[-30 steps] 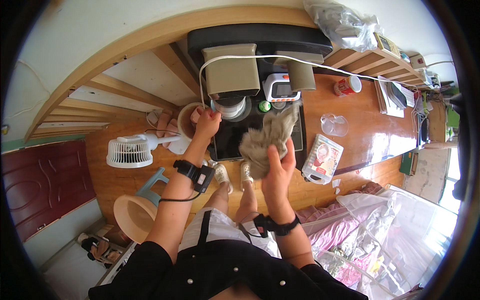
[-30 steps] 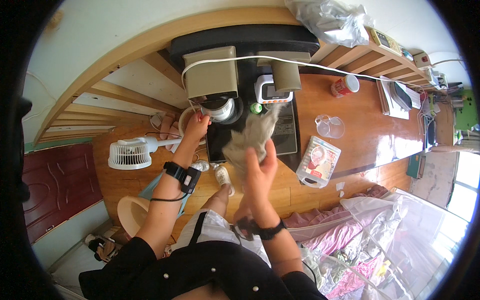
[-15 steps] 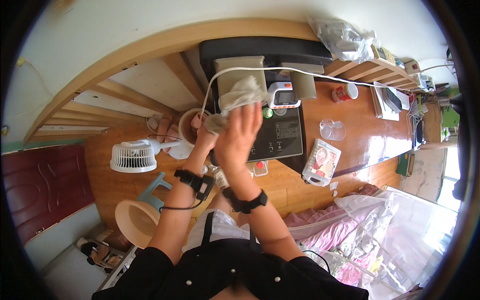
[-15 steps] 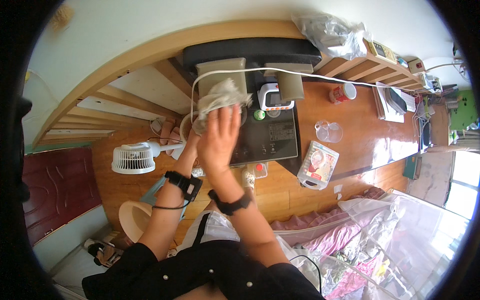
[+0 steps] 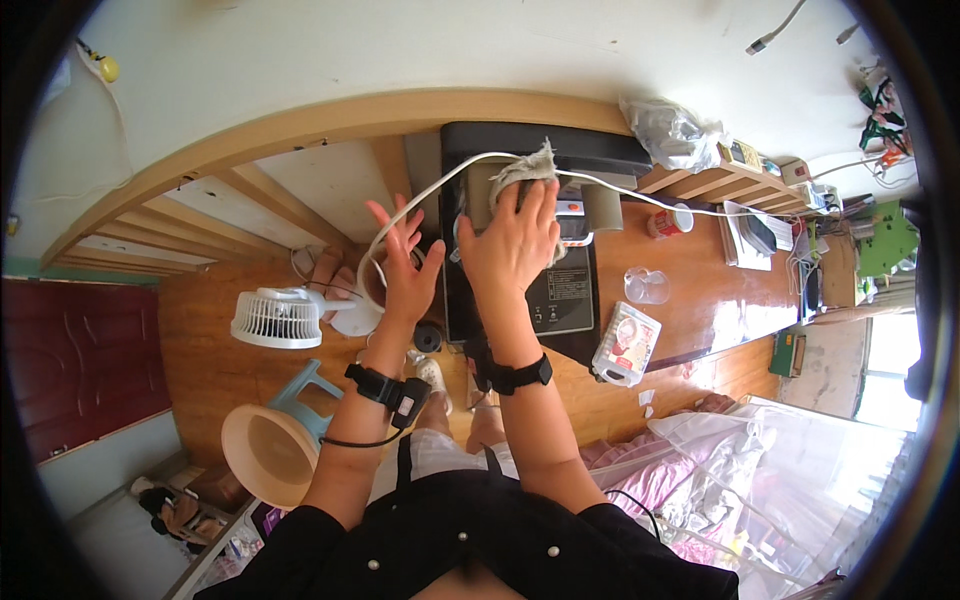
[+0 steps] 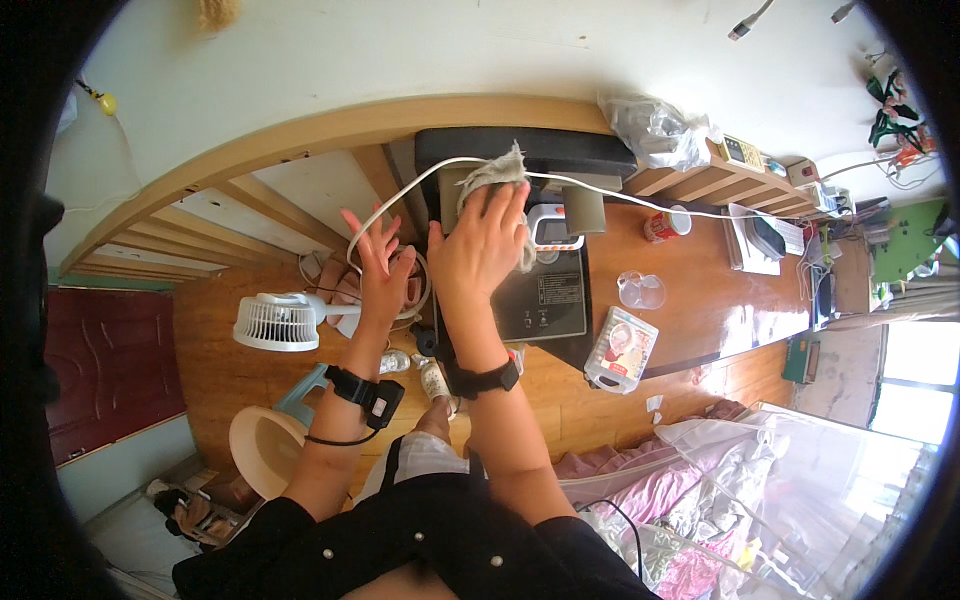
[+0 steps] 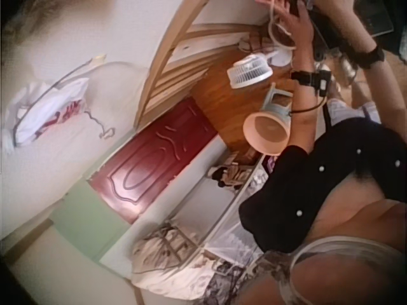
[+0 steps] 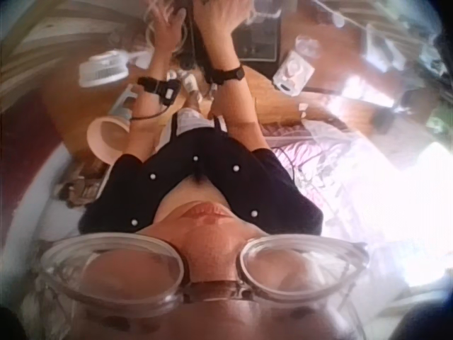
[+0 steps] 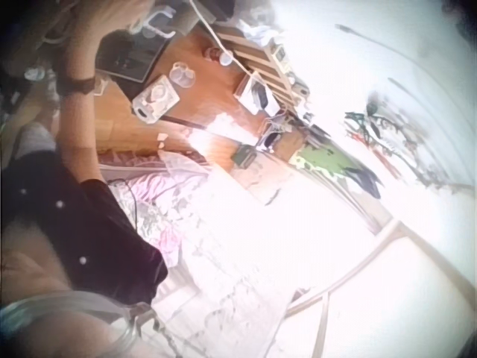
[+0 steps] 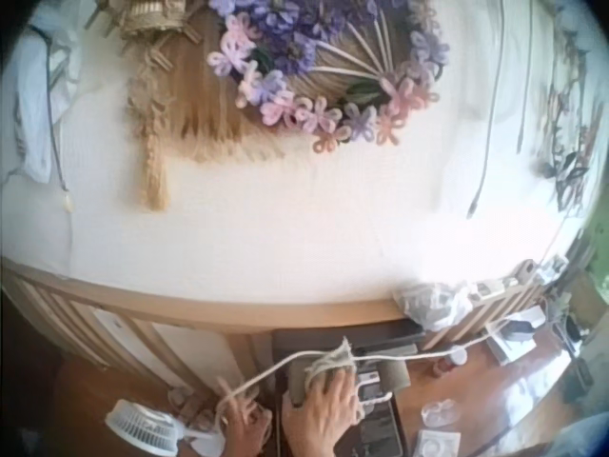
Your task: The person cleans a wooden cabinet and a refrigerator using a cloth. They dip the cloth in a basin of water, wring it out, and wipe the surfaces. The person also moves items on the refrigerator top and organizes books on a shelf.
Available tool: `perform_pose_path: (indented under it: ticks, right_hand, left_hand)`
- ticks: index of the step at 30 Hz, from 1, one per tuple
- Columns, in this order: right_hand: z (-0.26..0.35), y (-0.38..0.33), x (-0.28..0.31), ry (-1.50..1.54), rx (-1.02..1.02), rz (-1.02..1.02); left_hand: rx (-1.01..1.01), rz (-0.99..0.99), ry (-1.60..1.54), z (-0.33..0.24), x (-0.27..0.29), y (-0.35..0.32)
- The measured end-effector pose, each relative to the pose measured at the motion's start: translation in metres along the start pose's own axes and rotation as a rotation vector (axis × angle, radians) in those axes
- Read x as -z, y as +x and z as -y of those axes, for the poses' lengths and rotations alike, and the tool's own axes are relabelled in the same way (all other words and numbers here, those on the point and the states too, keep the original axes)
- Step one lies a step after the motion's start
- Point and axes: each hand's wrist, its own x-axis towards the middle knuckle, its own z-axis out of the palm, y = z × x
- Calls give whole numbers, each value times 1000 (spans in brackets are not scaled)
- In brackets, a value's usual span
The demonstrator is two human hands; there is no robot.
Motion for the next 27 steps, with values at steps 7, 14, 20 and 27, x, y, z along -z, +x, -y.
perform_pose_path:
  ticks: [7,14,20,27]
  right_hand:
    - [-1,0,-28,86,320,-141]
    - [-30,-3,-25,284,685,-116]
    - [-14,5,-5,228,372,-154]
    - [-64,20,-26,55,-112,-146]
  left_hand:
    - [-162,90,83,-25,-8,0]
    - [-155,148,29,-19,-2,3]
    - [-206,93,120,-21,4,8]
    - [-252,137,217,-34,-10,5]
